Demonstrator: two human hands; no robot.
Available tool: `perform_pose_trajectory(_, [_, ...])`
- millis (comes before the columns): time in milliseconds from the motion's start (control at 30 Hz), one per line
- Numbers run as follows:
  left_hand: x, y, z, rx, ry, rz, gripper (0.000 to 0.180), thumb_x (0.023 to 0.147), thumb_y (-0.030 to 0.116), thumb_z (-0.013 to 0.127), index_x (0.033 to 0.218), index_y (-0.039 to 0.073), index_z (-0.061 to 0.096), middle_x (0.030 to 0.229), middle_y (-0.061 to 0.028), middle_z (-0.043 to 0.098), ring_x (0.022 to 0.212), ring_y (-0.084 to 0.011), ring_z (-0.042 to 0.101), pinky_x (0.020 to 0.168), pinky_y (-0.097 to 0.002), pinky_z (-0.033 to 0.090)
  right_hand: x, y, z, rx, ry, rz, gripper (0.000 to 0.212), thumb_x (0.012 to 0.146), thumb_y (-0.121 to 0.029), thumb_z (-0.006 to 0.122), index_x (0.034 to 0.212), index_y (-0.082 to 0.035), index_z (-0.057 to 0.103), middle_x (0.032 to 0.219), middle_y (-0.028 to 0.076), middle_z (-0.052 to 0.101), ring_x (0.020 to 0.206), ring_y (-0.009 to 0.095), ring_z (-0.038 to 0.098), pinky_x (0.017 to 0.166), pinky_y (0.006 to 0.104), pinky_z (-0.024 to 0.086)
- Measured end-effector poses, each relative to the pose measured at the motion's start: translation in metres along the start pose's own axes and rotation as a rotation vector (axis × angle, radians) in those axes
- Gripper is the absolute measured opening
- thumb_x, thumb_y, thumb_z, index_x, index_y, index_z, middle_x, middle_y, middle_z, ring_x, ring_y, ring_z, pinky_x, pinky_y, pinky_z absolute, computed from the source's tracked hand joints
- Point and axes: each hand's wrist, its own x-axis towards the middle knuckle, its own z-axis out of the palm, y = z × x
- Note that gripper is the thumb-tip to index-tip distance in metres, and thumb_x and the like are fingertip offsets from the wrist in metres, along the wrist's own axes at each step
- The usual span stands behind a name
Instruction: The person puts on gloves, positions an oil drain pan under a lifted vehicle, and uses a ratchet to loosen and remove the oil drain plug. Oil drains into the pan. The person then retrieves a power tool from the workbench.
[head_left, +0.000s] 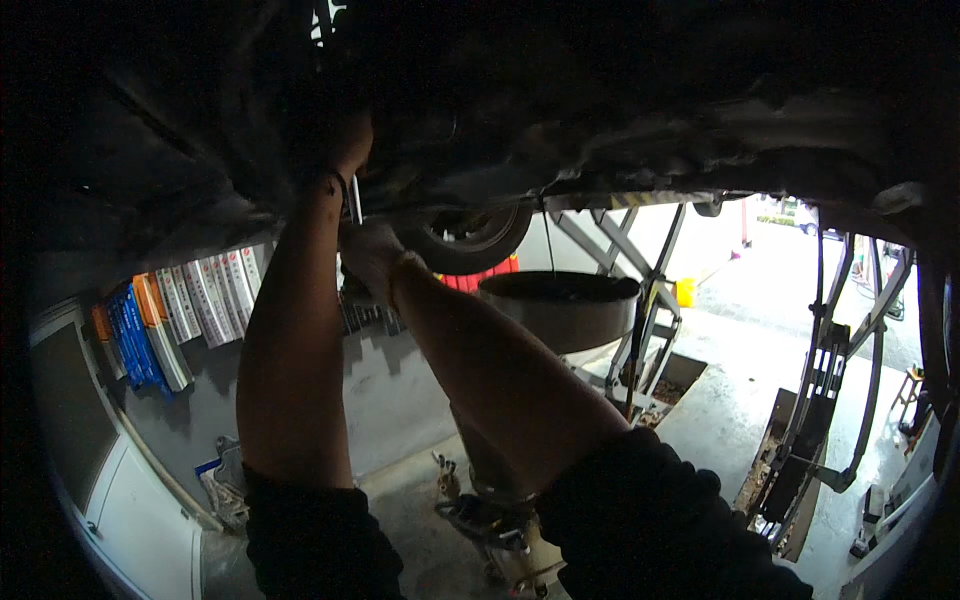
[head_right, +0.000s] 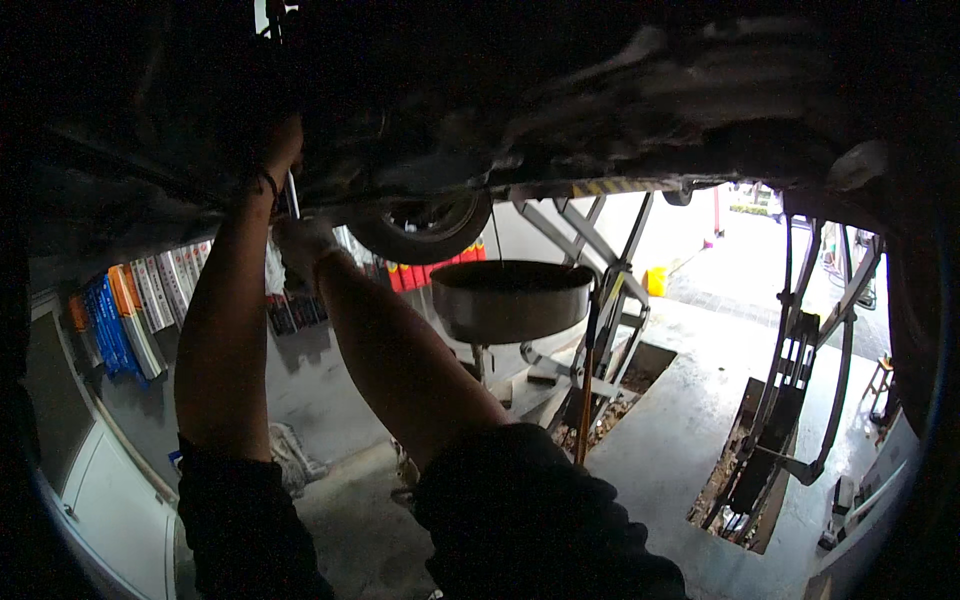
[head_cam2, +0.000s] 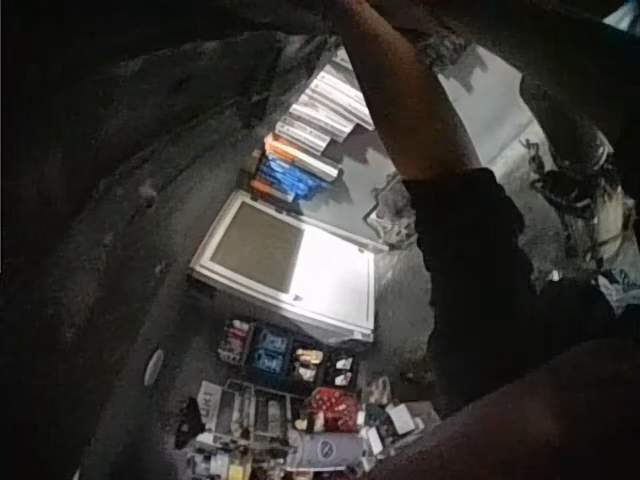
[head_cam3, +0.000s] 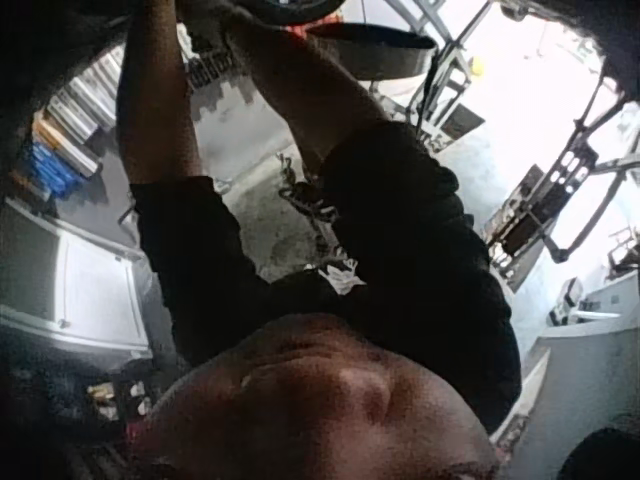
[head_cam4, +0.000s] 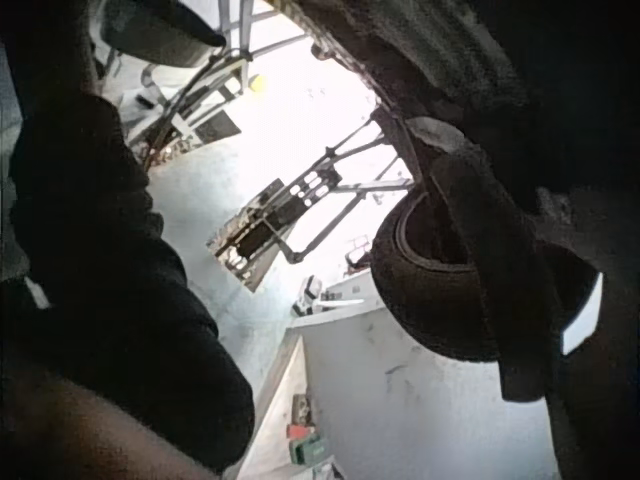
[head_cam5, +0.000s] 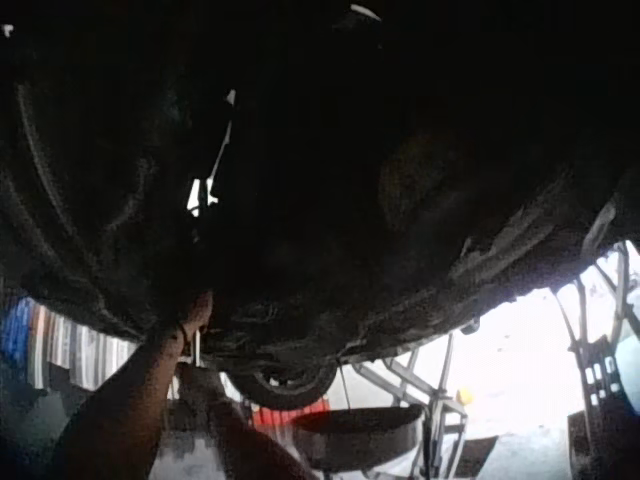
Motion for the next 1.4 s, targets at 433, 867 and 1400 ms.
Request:
perform_pose_trajectory(433, [0.008, -0.010, -0.021, 0.244, -0.133, 0.053, 0.054, 0.108, 0.052, 0.045, 0.082, 0.009, 0.065, 0.057, -0.0026, 0.047, 0.057, -0.0166, 0.053, 0.062, -0.0402, 0.046, -0.051, -0.041, 0.002, 0.302, 0.130, 0.242, 0.021, 0.095, -0.023, 0.060, 0.093, -0.003, 0.064, 0.073, 0.003, 0.056, 0.064, 0.014, 0.051, 0.065, 0.0347, 0.055])
perform_pose_trajectory(867, [-0.013, 0.004, -0.030, 0.376, 0.028, 0.249, 0.032, 0.105, 0.036, 0.053, 0.111, 0.007, 0.066, 0.081, -0.0135, 0.067, 0.070, -0.0260, 0.067, 0.064, -0.0415, 0.052, 0.062, 0.013, 0.003, -0.057, 0.335, -0.484, 0.041, 0.098, -0.035, 0.062, 0.086, 0.003, 0.068, 0.072, 0.018, 0.068, 0.069, 0.028, 0.067, 0.063, 0.0444, 0.050])
perform_pose_trajectory(1400, [-0.014, -0.073, -0.017, 0.875, 0.166, 0.497, 0.031, 0.101, 0.026, 0.054, 0.122, 0.004, 0.064, 0.097, -0.0209, 0.070, 0.092, -0.0360, 0.069, 0.079, -0.0525, 0.055, 0.002, -0.004, -0.007, 0.278, 0.079, -0.054, 0.036, 0.095, -0.034, 0.069, 0.079, -0.004, 0.058, 0.062, 0.004, 0.056, 0.051, 0.015, 0.053, 0.047, 0.0334, 0.044])
